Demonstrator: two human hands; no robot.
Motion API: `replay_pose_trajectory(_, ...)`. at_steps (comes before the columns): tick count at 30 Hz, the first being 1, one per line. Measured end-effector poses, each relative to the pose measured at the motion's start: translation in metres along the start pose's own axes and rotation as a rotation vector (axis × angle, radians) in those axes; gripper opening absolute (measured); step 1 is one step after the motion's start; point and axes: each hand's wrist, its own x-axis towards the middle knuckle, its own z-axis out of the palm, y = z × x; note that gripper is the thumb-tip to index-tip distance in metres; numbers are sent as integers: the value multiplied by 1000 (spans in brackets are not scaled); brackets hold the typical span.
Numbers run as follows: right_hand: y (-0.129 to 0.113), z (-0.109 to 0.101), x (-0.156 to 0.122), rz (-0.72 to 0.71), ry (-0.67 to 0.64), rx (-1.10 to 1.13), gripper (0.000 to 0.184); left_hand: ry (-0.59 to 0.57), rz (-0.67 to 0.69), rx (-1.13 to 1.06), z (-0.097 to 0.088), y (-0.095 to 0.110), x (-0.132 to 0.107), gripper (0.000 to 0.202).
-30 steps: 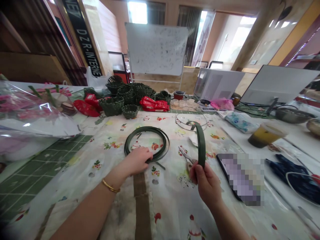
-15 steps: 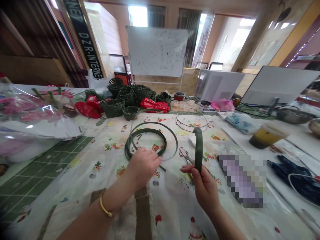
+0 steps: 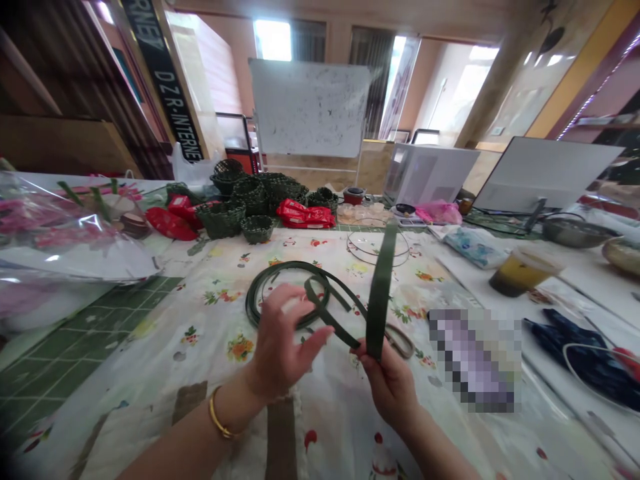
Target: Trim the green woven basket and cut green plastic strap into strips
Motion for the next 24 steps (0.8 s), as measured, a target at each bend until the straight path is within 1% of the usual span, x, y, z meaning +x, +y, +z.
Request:
replay_pose_trajectory(1, 1, 1, -1, -4, 17, 14, 16, 106, -205, -115, 1, -2, 2, 40)
replay_pose_trajectory(2, 2, 3, -2, -3, 18, 30, 16, 174, -438, -260, 2, -4, 5, 44)
replay_pose_trajectory(3, 1, 5, -3, 2, 0, 47, 17, 200, -657, -416, 3, -5, 7, 44)
replay_pose_trajectory(4, 0, 8, -4, 7, -36, 65, 19, 181, -828, -562, 5, -5, 10, 41)
replay_pose_trajectory(5, -2, 12, -5, 13, -87, 79, 20, 134, -944, -700, 6, -4, 12, 37)
replay_pose_trajectory(6, -4, 15, -6, 19, -143, 87, 20, 79, -1006, -823, 7, -2, 15, 34)
replay_pose_trajectory(8, -8, 17, -6, 18, -212, 107, 19, -7, -1032, -986, 5, 2, 19, 30)
replay_pose_trajectory(9, -9, 17, -5, 8, -202, 131, 18, -40, -1041, -1039, 2, 3, 21, 28)
replay_pose_trajectory(10, -9, 14, -3, -7, -153, 166, 17, -77, -1045, -1053, -3, 3, 23, 27)
replay_pose_trajectory(11, -9, 9, 0, -28, -70, 203, 15, -119, -1031, -1005, -9, 2, 25, 27)
replay_pose_trajectory(12, -8, 4, 3, -52, 38, 232, 15, -178, -991, -900, -16, 0, 27, 28)
replay_pose_trajectory(13, -6, -3, 7, -81, 154, 233, 14, -247, -924, -757, -24, -3, 29, 28)
replay_pose_trajectory(14, -5, -10, 10, -110, 257, 203, 14, -312, -808, -592, -31, -6, 31, 27)
replay_pose_trajectory(15, -5, -17, 13, -145, 328, 156, 15, -403, -680, -435, -39, -9, 33, 26)
replay_pose_trajectory(16, -5, -22, 15, -177, 354, 111, 16, -500, -569, -308, -45, -11, 35, 25)
replay_pose_trajectory(17, -6, -26, 15, -195, 331, 84, 16, -593, -481, -231, -50, -12, 36, 26)
replay_pose_trajectory(18, -8, -27, 15, -193, 259, 81, 17, -677, -410, -198, -53, -13, 36, 27)
replay_pose_trajectory(19, -10, -27, 13, -170, 152, 106, 17, -737, -351, -203, -55, -13, 37, 27)
replay_pose_trajectory(20, -14, -24, 10, -126, 26, 155, 16, -769, -292, -234, -55, -13, 36, 28)
replay_pose_trajectory(21, -17, -20, 6, -65, -112, 220, 17, -775, -235, -275, -55, -14, 36, 28)
replay_pose_trajectory(22, -21, -15, 2, 13, -242, 309, 19, -750, -186, -310, -54, -15, 36, 29)
replay_pose_trajectory(24, -26, -4, -5, 183, -454, 557, 29, -633, -146, -343, -52, -18, 35, 28)
